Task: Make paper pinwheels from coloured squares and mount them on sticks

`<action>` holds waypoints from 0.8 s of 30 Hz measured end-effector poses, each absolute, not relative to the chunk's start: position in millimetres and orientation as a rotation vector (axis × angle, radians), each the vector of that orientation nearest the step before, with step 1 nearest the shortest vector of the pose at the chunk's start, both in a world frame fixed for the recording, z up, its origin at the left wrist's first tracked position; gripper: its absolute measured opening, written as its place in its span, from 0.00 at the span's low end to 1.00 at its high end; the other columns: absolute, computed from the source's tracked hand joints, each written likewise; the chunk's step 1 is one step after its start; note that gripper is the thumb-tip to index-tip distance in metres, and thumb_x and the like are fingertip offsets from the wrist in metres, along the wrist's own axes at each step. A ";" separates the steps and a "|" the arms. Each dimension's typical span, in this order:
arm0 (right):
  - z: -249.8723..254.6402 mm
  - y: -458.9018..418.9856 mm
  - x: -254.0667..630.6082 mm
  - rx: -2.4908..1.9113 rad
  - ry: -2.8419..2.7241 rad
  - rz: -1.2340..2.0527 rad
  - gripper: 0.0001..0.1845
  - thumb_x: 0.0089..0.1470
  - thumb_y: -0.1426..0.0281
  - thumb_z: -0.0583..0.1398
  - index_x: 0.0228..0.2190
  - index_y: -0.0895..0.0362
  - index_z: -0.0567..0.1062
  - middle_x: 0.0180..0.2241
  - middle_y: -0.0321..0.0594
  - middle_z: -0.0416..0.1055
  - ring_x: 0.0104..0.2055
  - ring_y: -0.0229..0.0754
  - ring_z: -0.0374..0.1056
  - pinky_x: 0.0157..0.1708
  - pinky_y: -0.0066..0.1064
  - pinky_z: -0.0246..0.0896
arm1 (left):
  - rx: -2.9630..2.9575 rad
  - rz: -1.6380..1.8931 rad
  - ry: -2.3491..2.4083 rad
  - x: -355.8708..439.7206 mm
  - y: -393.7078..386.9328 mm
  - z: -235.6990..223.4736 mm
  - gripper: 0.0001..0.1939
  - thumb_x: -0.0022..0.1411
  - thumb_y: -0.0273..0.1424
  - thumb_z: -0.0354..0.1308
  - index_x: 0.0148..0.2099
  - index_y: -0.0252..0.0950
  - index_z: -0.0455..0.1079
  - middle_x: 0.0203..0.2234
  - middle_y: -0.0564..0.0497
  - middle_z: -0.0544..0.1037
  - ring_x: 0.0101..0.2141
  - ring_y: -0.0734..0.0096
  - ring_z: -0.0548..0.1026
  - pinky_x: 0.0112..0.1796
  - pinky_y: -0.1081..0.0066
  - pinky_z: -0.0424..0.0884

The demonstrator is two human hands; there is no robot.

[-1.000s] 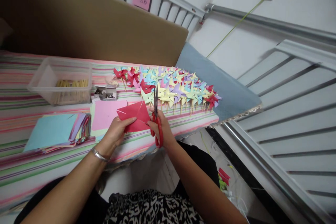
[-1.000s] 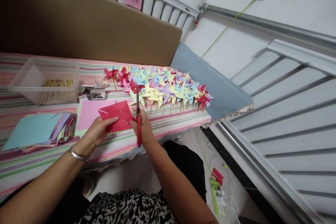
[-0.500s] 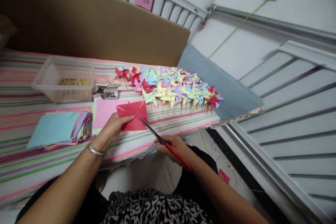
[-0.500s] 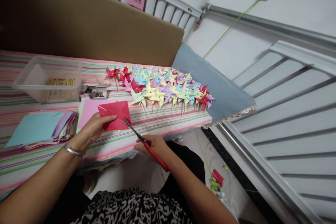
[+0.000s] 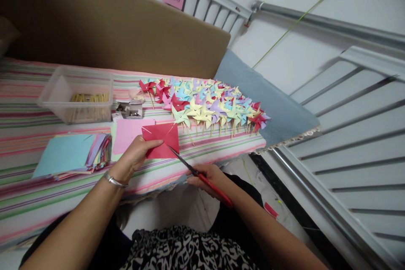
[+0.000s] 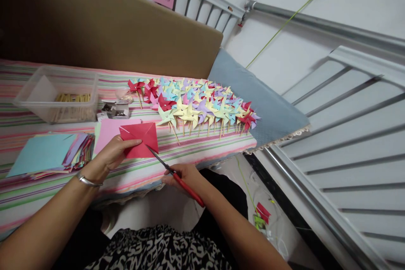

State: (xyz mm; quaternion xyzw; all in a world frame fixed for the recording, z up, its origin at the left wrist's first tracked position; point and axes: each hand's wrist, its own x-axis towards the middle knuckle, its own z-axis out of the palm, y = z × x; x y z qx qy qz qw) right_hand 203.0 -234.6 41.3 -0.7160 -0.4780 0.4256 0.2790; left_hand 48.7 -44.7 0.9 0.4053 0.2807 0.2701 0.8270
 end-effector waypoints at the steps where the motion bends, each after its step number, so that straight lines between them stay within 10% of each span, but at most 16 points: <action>1: 43.0 -233.9 201.8 -1.924 -1.264 1.147 0.17 0.47 0.58 0.62 0.32 0.60 0.76 0.22 0.32 0.60 0.24 0.33 0.55 0.26 0.26 0.51 | 0.862 0.574 0.595 48.6 -44.7 0.8 0.19 0.40 0.29 0.72 0.38 0.31 0.76 0.34 0.43 0.81 0.33 0.61 0.78 0.39 0.65 0.73; 24: 47.4 -229.8 201.3 -1.965 -1.301 1.148 0.17 0.47 0.57 0.62 0.32 0.59 0.76 0.20 0.32 0.60 0.23 0.34 0.55 0.25 0.26 0.50 | 0.886 0.567 0.557 48.1 -44.1 1.4 0.20 0.40 0.28 0.71 0.40 0.32 0.77 0.35 0.43 0.81 0.36 0.58 0.78 0.38 0.66 0.73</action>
